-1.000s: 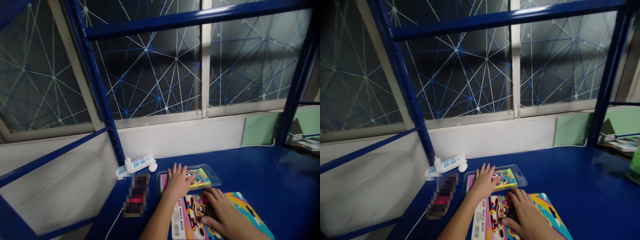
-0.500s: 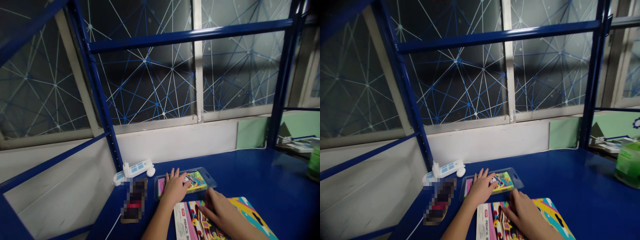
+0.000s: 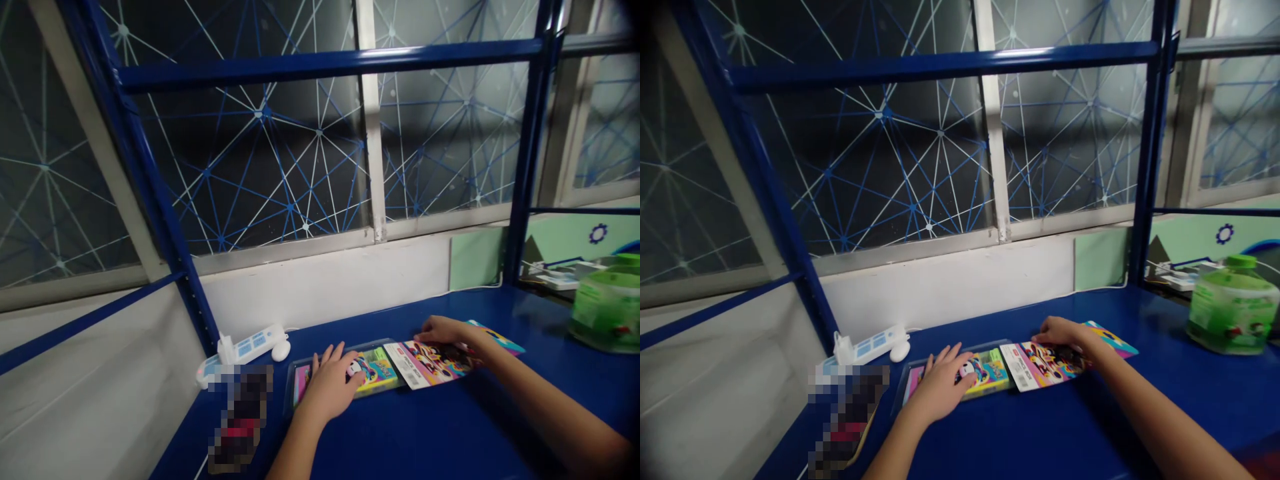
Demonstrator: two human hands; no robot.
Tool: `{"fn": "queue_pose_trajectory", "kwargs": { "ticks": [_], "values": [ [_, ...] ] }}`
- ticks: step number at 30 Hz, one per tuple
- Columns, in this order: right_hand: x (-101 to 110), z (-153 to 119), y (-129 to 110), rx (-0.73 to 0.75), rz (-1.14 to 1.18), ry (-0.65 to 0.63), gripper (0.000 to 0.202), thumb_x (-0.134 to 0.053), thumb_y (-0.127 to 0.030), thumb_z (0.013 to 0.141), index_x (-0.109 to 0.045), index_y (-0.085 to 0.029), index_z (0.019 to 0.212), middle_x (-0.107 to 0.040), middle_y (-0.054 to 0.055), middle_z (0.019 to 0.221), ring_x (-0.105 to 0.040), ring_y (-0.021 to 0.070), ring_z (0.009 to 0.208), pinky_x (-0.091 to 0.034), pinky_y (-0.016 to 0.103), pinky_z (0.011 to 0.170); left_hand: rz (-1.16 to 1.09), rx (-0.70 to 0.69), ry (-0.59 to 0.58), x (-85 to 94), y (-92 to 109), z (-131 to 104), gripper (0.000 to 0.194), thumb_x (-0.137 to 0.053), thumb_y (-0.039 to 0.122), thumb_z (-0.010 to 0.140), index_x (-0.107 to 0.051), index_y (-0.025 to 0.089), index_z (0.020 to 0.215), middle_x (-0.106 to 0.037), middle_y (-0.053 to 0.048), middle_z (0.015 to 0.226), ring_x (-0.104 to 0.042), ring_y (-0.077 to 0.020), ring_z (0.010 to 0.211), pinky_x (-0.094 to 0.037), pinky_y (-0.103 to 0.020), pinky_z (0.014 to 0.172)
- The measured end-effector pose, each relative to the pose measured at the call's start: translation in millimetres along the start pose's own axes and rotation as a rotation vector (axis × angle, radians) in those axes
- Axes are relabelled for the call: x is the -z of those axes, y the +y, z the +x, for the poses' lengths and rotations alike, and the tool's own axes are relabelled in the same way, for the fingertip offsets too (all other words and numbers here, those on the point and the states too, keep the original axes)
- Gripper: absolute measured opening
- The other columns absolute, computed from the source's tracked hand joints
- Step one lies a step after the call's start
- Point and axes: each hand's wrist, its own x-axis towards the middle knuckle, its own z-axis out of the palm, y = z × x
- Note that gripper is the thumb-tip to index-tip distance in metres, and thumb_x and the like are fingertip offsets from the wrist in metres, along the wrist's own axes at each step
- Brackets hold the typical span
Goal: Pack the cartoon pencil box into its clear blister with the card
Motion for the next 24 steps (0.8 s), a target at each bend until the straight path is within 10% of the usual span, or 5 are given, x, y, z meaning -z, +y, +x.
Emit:
{"fn": "queue_pose_trajectory", "kwargs": {
  "ticks": [24],
  "values": [
    [-1, -1, 10, -0.007, -0.064, 0.223, 0.032, -0.061, -0.041, 0.096, -0.063, -0.019, 0.119, -0.065, 0.006, 0.121, -0.066, 0.0219, 0.102, -0.056, 0.043, 0.088, -0.024, -0.025, -0.034, 0.9, -3, 2, 0.064, -0.043, 0.070, 0.088, -0.050, 0.036, 0.142, -0.035, -0.010, 0.161, -0.024, -0.0362, 0.150, -0.012, -0.066, 0.118]
  ]
}}
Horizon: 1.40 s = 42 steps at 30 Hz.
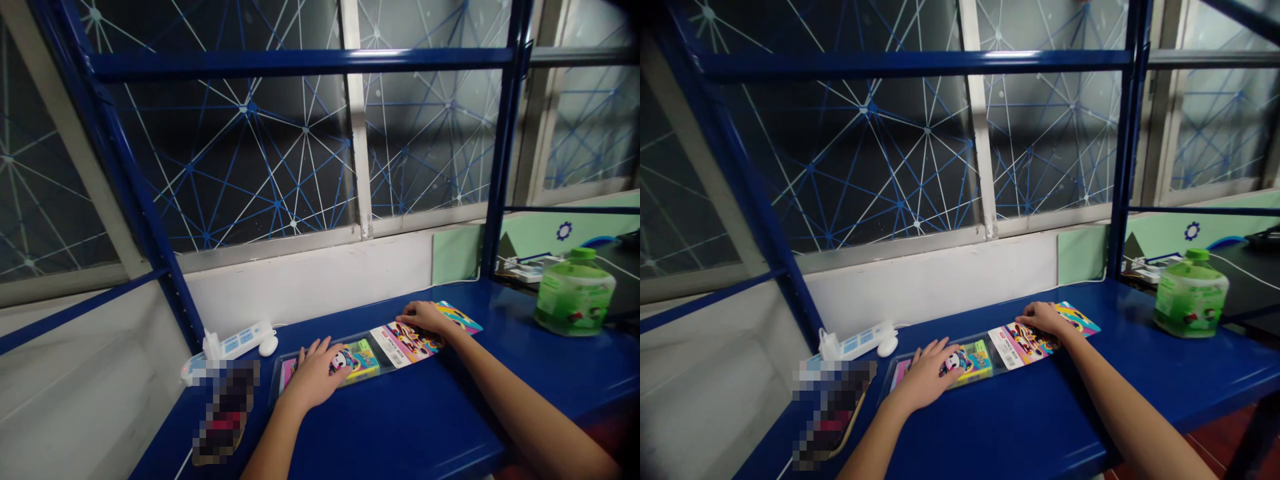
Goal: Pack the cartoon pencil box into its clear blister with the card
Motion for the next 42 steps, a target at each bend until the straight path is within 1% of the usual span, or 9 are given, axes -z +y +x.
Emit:
{"fn": "queue_pose_trajectory", "kwargs": {
  "ticks": [8, 11, 14, 18, 26, 31, 34, 38, 42],
  "values": [
    [-10, 6, 3, -0.038, 0.023, -0.033, 0.032, -0.061, -0.041, 0.096, -0.063, -0.019, 0.119, -0.066, 0.005, 0.120, -0.066, 0.0219, 0.101, -0.056, 0.042, 0.087, 0.044, 0.006, -0.008, -3.1, 1, 0, 0.067, -0.038, 0.072, 0.090, -0.047, 0.035, 0.145, -0.033, -0.009, 0.162, -0.022, -0.0349, 0.151, -0.011, -0.067, 0.119],
    [-15, 8, -2, -0.043, 0.027, -0.047, 0.032, -0.061, -0.041, 0.096, -0.063, -0.019, 0.119, -0.065, 0.006, 0.120, -0.066, 0.0218, 0.101, -0.056, 0.042, 0.087, 0.059, 0.008, -0.001, -5.8, 4, -1, 0.070, -0.035, 0.073, 0.090, -0.045, 0.032, 0.146, -0.031, -0.011, 0.162, -0.021, -0.0346, 0.151, -0.009, -0.067, 0.119],
    [-19, 9, -7, -0.046, 0.019, -0.054, 0.033, -0.061, -0.041, 0.096, -0.062, -0.019, 0.120, -0.065, 0.006, 0.121, -0.066, 0.0219, 0.102, -0.056, 0.043, 0.087, 0.064, 0.020, 0.012, -7.8, 8, -1, 0.079, -0.030, 0.076, 0.089, -0.038, 0.027, 0.151, -0.028, -0.014, 0.163, -0.019, -0.0343, 0.152, -0.008, -0.067, 0.119],
    [-22, 11, -12, -0.058, 0.001, -0.063, 0.033, -0.062, -0.041, 0.096, -0.062, -0.018, 0.121, -0.065, 0.006, 0.122, -0.066, 0.0223, 0.103, -0.056, 0.043, 0.088, 0.057, 0.029, 0.020, -7.8, 12, -1, 0.083, -0.027, 0.080, 0.087, -0.031, 0.031, 0.154, -0.025, -0.014, 0.164, -0.017, -0.0348, 0.152, -0.008, -0.068, 0.118],
    [-28, 10, -21, -0.066, -0.018, -0.096, 0.034, -0.062, -0.040, 0.096, -0.061, -0.018, 0.122, -0.065, 0.007, 0.122, -0.066, 0.0221, 0.103, -0.056, 0.044, 0.088, 0.008, 0.013, 0.030, -7.3, 11, -4, 0.084, -0.032, 0.083, 0.084, -0.033, 0.035, 0.153, -0.023, -0.015, 0.164, -0.014, -0.0352, 0.153, -0.003, -0.068, 0.118],
    [-24, 8, -26, -0.063, -0.022, -0.085, 0.033, -0.062, -0.040, 0.096, -0.062, -0.018, 0.121, -0.065, 0.006, 0.122, -0.066, 0.0220, 0.102, -0.056, 0.044, 0.088, -0.033, 0.015, 0.037, -7.5, 13, -6, 0.085, -0.033, 0.085, 0.082, -0.036, 0.035, 0.151, -0.022, -0.016, 0.164, -0.012, -0.0367, 0.153, -0.003, -0.069, 0.117],
    [-25, 8, -36, -0.057, -0.016, -0.076, 0.033, -0.062, -0.041, 0.096, -0.062, -0.018, 0.120, -0.065, 0.006, 0.121, -0.066, 0.0217, 0.101, -0.056, 0.043, 0.087, -0.054, 0.013, 0.042, -7.8, 16, -6, 0.085, -0.035, 0.084, 0.082, -0.037, 0.034, 0.151, -0.022, -0.016, 0.164, -0.012, -0.0377, 0.153, -0.001, -0.070, 0.117],
    [-39, 6, -65, -0.033, -0.018, -0.040, 0.033, -0.061, -0.041, 0.096, -0.062, -0.018, 0.120, -0.065, 0.006, 0.121, -0.066, 0.0214, 0.101, -0.056, 0.043, 0.087, -0.080, 0.004, 0.045, -9.5, 21, -6, 0.083, -0.038, 0.083, 0.082, -0.036, 0.036, 0.151, -0.022, -0.015, 0.164, -0.012, -0.0375, 0.153, -0.002, -0.071, 0.117],
    [-57, 2, -92, 0.006, -0.036, 0.032, 0.033, -0.062, -0.040, 0.096, -0.061, -0.018, 0.121, -0.065, 0.007, 0.121, -0.066, 0.0214, 0.102, -0.055, 0.044, 0.088, -0.104, 0.000, 0.055, -11.3, 23, -5, 0.069, -0.043, 0.077, 0.085, -0.052, 0.038, 0.141, -0.023, -0.010, 0.165, -0.009, -0.0375, 0.153, -0.003, -0.071, 0.117]
  ]
}}
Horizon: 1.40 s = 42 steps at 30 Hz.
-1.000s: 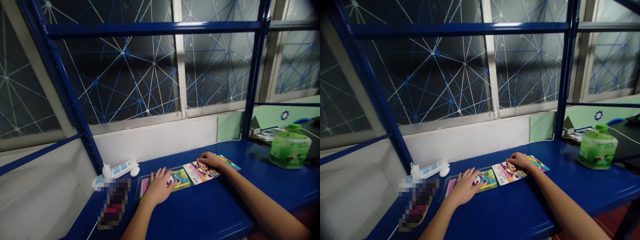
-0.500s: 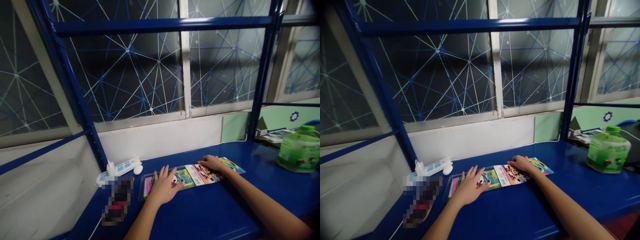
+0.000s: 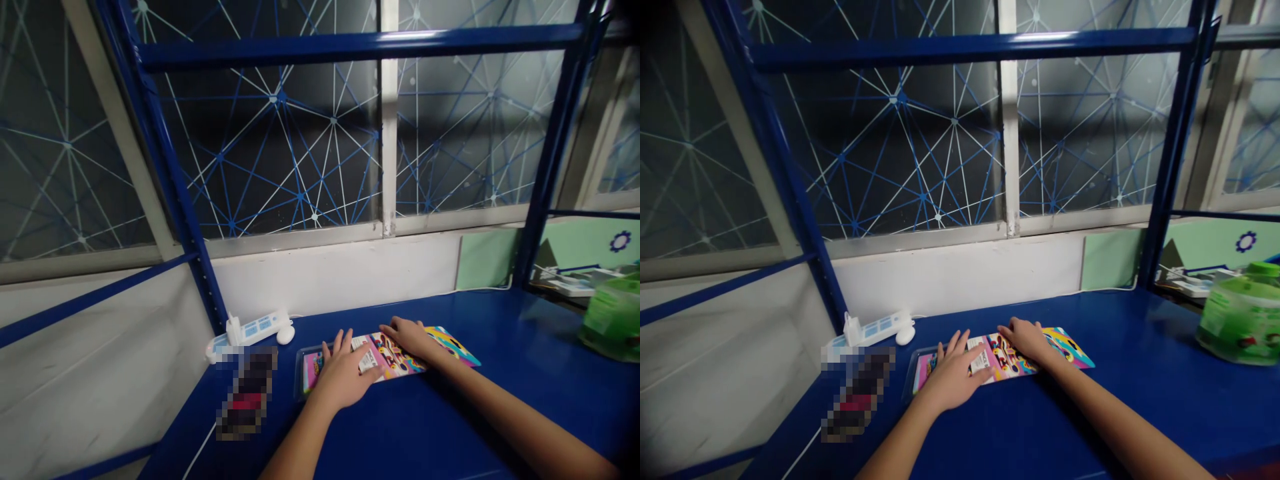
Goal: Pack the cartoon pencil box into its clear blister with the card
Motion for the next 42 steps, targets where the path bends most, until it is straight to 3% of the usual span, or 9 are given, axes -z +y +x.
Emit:
{"fn": "queue_pose_trajectory", "kwargs": {
  "ticks": [8, 11, 14, 18, 22, 27, 36, 39, 42],
  "values": [
    [17, -19, -17, 0.084, -0.003, 0.209, 0.036, -0.049, -0.045, 0.100, -0.061, -0.018, 0.120, -0.063, 0.012, 0.126, -0.057, 0.0287, 0.119, -0.039, 0.053, 0.104, -0.097, 0.019, 0.055, 7.0, -3, -4, 0.049, -0.049, 0.062, 0.089, -0.068, 0.031, 0.123, -0.025, -0.006, 0.165, -0.005, -0.0306, 0.155, -0.004, -0.061, 0.122],
    [26, -48, -24, 0.230, 0.050, 0.151, 0.040, -0.040, -0.047, 0.101, -0.065, -0.021, 0.117, -0.068, 0.013, 0.120, -0.062, 0.0293, 0.110, -0.042, 0.045, 0.100, -0.188, 0.085, 0.119, 18.3, -14, -15, 0.048, -0.052, 0.063, 0.087, -0.068, 0.031, 0.120, -0.024, -0.005, 0.165, -0.009, -0.0301, 0.154, -0.003, -0.055, 0.123],
    [24, -83, -26, 0.363, 0.116, 0.032, 0.045, -0.044, -0.057, 0.097, -0.068, -0.027, 0.120, -0.071, 0.008, 0.123, -0.068, 0.0277, 0.107, -0.050, 0.036, 0.092, -0.341, 0.238, 0.264, 28.5, -33, -38, 0.067, -0.049, 0.059, 0.090, -0.040, 0.026, 0.148, -0.012, -0.007, 0.168, -0.002, -0.0281, 0.155, -0.006, -0.050, 0.125],
    [4, -109, -21, 0.400, 0.174, -0.025, 0.070, -0.047, -0.066, 0.093, -0.050, -0.022, 0.147, -0.043, 0.009, 0.156, -0.038, 0.0313, 0.144, -0.031, 0.045, 0.119, -0.667, 0.448, 0.413, 28.0, -53, -73, 0.072, -0.030, 0.049, 0.098, 0.003, 0.021, 0.156, -0.006, -0.011, 0.168, -0.008, -0.0227, 0.154, -0.015, -0.047, 0.124],
    [-16, -113, -22, 0.381, 0.181, 0.032, 0.076, -0.051, -0.067, 0.090, -0.045, -0.020, 0.150, -0.036, 0.010, 0.159, -0.030, 0.0318, 0.148, -0.026, 0.050, 0.122, -1.034, 0.505, 0.369, 16.4, -56, -89, 0.067, -0.019, 0.046, 0.100, 0.000, 0.016, 0.156, -0.037, -0.019, 0.158, -0.046, -0.0210, 0.140, -0.042, -0.039, 0.112],
    [-20, -115, -55, 0.392, 0.177, 0.031, 0.083, -0.056, -0.072, 0.085, -0.047, -0.019, 0.149, -0.037, 0.014, 0.158, -0.030, 0.0346, 0.147, -0.026, 0.053, 0.121, -1.257, 0.501, 0.413, 8.7, -55, -87, 0.071, -0.030, 0.053, 0.099, -0.002, 0.025, 0.157, -0.033, -0.014, 0.161, -0.043, -0.0220, 0.141, -0.038, -0.041, 0.115],
    [-25, -114, -168, 0.534, 0.166, -0.130, 0.103, -0.079, -0.059, 0.069, -0.042, -0.009, 0.151, -0.030, 0.025, 0.158, -0.022, 0.0467, 0.147, -0.022, 0.060, 0.119, -1.317, 0.441, 0.402, 6.3, -59, -88, 0.066, -0.028, 0.050, 0.100, -0.011, 0.021, 0.157, -0.037, -0.013, 0.159, -0.043, -0.0188, 0.142, -0.035, -0.037, 0.117],
    [-19, -110, -169, 0.574, 0.189, -0.157, 0.103, -0.080, -0.061, 0.067, -0.044, -0.013, 0.150, -0.033, 0.022, 0.158, -0.026, 0.0449, 0.146, -0.024, 0.057, 0.119, -1.256, 0.430, 0.400, 5.1, -60, -88, 0.067, -0.029, 0.050, 0.100, -0.013, 0.018, 0.156, -0.039, -0.014, 0.158, -0.046, -0.0196, 0.140, -0.039, -0.036, 0.115],
    [-5, -100, -138, 0.620, 0.237, -0.164, 0.075, -0.066, -0.068, 0.079, -0.054, -0.030, 0.143, -0.045, 0.007, 0.156, -0.037, 0.0316, 0.145, -0.030, 0.044, 0.119, -1.145, 0.427, 0.406, 3.2, -60, -89, 0.071, -0.033, 0.053, 0.097, -0.012, 0.018, 0.156, -0.042, -0.015, 0.157, -0.049, -0.0216, 0.138, -0.042, -0.037, 0.111]
  ]
}}
